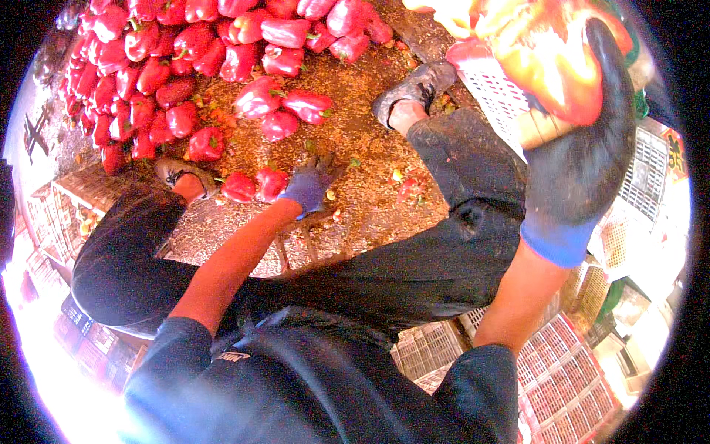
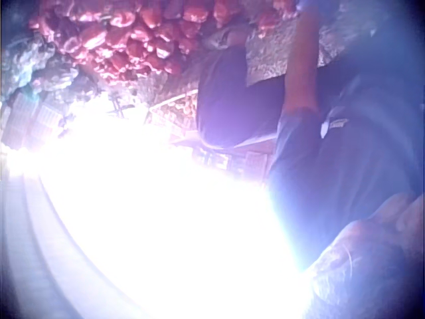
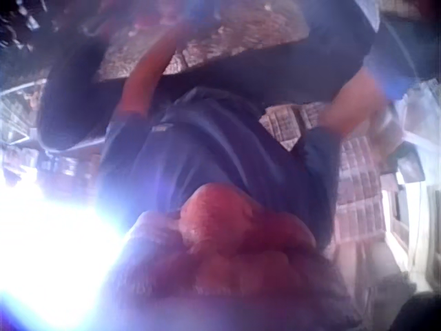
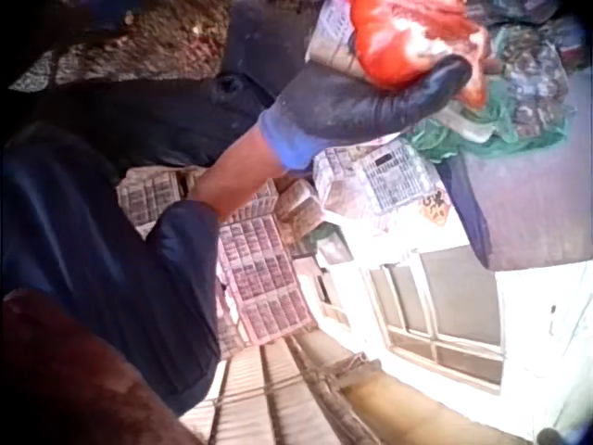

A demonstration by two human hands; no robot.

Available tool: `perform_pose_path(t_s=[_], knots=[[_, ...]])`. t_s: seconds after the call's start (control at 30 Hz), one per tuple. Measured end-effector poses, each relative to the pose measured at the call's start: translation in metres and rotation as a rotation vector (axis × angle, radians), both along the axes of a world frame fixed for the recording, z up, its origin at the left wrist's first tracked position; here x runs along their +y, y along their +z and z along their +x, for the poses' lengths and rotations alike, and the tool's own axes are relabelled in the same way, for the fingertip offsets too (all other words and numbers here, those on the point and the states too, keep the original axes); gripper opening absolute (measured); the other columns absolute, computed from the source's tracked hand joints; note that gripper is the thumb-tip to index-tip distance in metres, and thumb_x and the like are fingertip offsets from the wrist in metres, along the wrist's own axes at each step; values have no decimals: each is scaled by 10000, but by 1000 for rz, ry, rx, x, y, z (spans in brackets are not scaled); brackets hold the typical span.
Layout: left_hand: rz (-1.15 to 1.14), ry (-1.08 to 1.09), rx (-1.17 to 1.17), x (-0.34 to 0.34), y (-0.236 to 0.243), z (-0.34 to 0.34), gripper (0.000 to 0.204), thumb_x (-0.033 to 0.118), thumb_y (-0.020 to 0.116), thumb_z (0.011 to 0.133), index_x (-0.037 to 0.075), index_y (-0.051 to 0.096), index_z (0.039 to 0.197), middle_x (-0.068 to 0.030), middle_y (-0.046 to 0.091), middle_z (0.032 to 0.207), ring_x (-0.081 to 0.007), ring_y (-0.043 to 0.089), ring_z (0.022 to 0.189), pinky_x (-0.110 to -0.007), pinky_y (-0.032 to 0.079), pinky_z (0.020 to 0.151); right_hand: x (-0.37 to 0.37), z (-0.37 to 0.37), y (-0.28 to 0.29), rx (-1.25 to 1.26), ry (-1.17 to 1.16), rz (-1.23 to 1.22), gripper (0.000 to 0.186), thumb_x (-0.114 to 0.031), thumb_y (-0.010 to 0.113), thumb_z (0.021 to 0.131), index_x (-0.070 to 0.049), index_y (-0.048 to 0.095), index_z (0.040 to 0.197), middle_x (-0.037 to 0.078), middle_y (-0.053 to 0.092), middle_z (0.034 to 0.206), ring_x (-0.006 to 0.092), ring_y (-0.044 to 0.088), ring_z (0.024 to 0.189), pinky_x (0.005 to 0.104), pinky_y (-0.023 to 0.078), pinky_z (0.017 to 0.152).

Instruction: The person sits on the floor and uses a knife to cut and remove the stems and seeds from bell peppers, placing the cleaned halves into a white basket.

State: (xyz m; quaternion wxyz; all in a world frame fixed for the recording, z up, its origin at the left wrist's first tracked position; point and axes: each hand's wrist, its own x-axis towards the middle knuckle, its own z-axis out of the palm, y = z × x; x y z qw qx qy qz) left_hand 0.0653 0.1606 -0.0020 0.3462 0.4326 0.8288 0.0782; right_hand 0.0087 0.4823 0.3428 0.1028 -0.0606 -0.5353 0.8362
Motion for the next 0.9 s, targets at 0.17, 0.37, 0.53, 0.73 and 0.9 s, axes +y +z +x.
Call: perform_pose_path(t_s=[0.17, 0.37, 0.53, 0.73, 0.9], knots=[[48, -101, 125, -12, -37, 18, 607, 292, 695, 886, 247, 522, 1466, -152, 442, 1540, -452, 422, 1410, -653, 455, 1041, -27, 8, -9, -17, -470, 658, 445, 22, 544, 1021, 17, 483, 1461, 150, 492, 1524, 225, 499, 1363, 362, 406, 1179], [121, 166, 42, -50, -105, 17, 360, 127, 670, 845, 148, 683, 1204, -162, 581, 1344, -470, 524, 1263, -577, 518, 989, -15, 5, -12, 25, -384, 970, 477, -41, 589, 1011, 21, 478, 1471, 149, 535, 1483, 240, 532, 1336, 365, 408, 1171], [406, 597, 28, -53, 19, -81, 381, 21, 692, 742, 96, 685, 1115, -191, 648, 1144, -419, 612, 1111, -497, 529, 930, -9, 13, -2, 157, -413, 1259, 415, -140, 555, 1043, 28, 512, 1420, 155, 554, 1461, 236, 532, 1342, 356, 406, 1168], [448, 403, 568, -210, 182, -203, 432, -31, 706, 704, 82, 696, 1120, -156, 663, 1155, -380, 639, 1099, -444, 529, 955, 50, 13, 41, 16, -483, 566, 402, -116, 516, 1049, -3, 509, 1434, 155, 528, 1489, 215, 517, 1351, 371, 383, 1187], [224, 715, 657, -457, 299, -189, 535, -51, 697, 717, -10, 636, 1247, -193, 674, 1224, -301, 638, 1193, -370, 488, 1046, 238, 86, 24, 112, -396, 1370, 532, -167, 588, 996, -25, 458, 1492, 155, 561, 1454, 235, 569, 1294, 381, 439, 1108]])
